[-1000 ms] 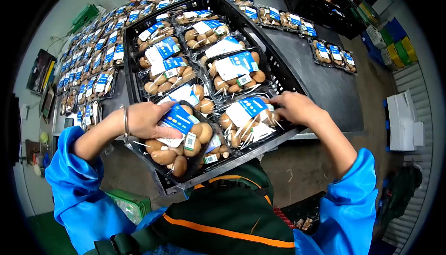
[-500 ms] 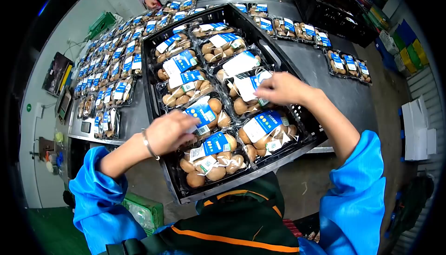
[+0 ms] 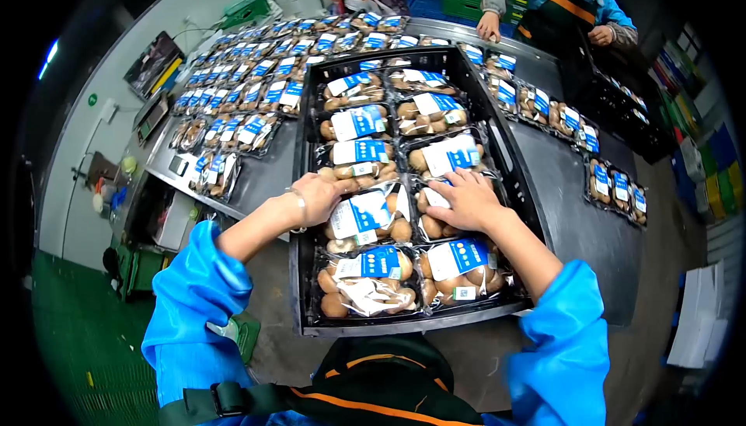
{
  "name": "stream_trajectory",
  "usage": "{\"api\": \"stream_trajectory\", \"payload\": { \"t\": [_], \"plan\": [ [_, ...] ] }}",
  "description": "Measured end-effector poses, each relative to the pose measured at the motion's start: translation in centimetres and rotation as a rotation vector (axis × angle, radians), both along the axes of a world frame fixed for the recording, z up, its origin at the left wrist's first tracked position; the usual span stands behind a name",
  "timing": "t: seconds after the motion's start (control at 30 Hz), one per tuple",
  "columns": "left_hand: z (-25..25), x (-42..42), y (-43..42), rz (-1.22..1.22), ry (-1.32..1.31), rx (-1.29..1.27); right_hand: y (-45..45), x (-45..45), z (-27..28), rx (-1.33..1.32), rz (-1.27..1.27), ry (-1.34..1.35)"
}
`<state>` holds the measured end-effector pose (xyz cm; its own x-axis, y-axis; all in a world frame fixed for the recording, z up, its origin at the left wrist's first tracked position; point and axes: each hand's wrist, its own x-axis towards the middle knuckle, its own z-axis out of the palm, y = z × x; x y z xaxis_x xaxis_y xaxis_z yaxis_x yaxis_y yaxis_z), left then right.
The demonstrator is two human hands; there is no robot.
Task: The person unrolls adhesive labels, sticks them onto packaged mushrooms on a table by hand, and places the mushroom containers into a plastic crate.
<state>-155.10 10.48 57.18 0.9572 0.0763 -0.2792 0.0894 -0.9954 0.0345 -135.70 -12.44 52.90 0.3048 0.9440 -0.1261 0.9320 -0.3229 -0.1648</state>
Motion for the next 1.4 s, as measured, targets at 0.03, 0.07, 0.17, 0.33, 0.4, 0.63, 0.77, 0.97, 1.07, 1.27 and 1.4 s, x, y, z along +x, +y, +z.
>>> {"api": "stream_trajectory", "payload": {
  "t": [0.03, 0.07, 0.17, 0.33, 0.4, 0.63, 0.77, 0.97, 1.07, 1.27, 1.4],
  "plan": [
    [0.4, -1.3, 0.5, -0.039, -0.269, -0.101, -1.1, 0.0, 0.1, 0.078, 0.026, 0.013],
    [1.3, -2.9, 0.9, 0.001, -0.327, -0.210, -2.0, -0.4, 0.8, 0.147, 0.056, 0.028],
    [3.1, -8.4, 1.6, 0.009, -0.351, -0.226, -3.4, -5.0, 6.6, 0.191, 0.012, 0.337],
    [2.0, -9.5, 4.1, -0.304, -0.384, -0.136, 2.2, -12.9, 8.1, 0.151, 0.385, 0.318],
    [1.5, -8.5, 5.1, -0.407, -0.440, -0.197, 4.7, -14.7, 7.4, 0.071, 0.418, 0.399],
    [1.9, -5.4, 8.8, -0.710, -0.340, -0.440, 4.1, -18.1, 5.9, -0.048, -0.044, 0.142],
    [1.8, -1.1, 5.9, -0.959, -0.098, -0.939, 0.5, -20.5, 7.3, 0.188, -0.491, -0.048],
    [-1.7, 0.9, -4.8, -1.589, -0.035, -0.175, -3.7, -30.6, 6.8, 0.719, -1.025, -0.132],
    [-0.7, 1.8, -5.0, -1.569, 0.088, -0.315, -5.6, -35.8, 3.3, 0.980, -1.282, -0.012],
    [0.2, 2.0, -7.2, -1.836, 0.087, -0.453, -4.0, -39.9, 0.8, 1.186, -1.551, 0.158],
    [-1.8, 3.8, -8.5, -2.011, 0.013, -0.455, -1.3, -37.8, 3.4, 1.161, -1.174, 0.054]
  ]
}}
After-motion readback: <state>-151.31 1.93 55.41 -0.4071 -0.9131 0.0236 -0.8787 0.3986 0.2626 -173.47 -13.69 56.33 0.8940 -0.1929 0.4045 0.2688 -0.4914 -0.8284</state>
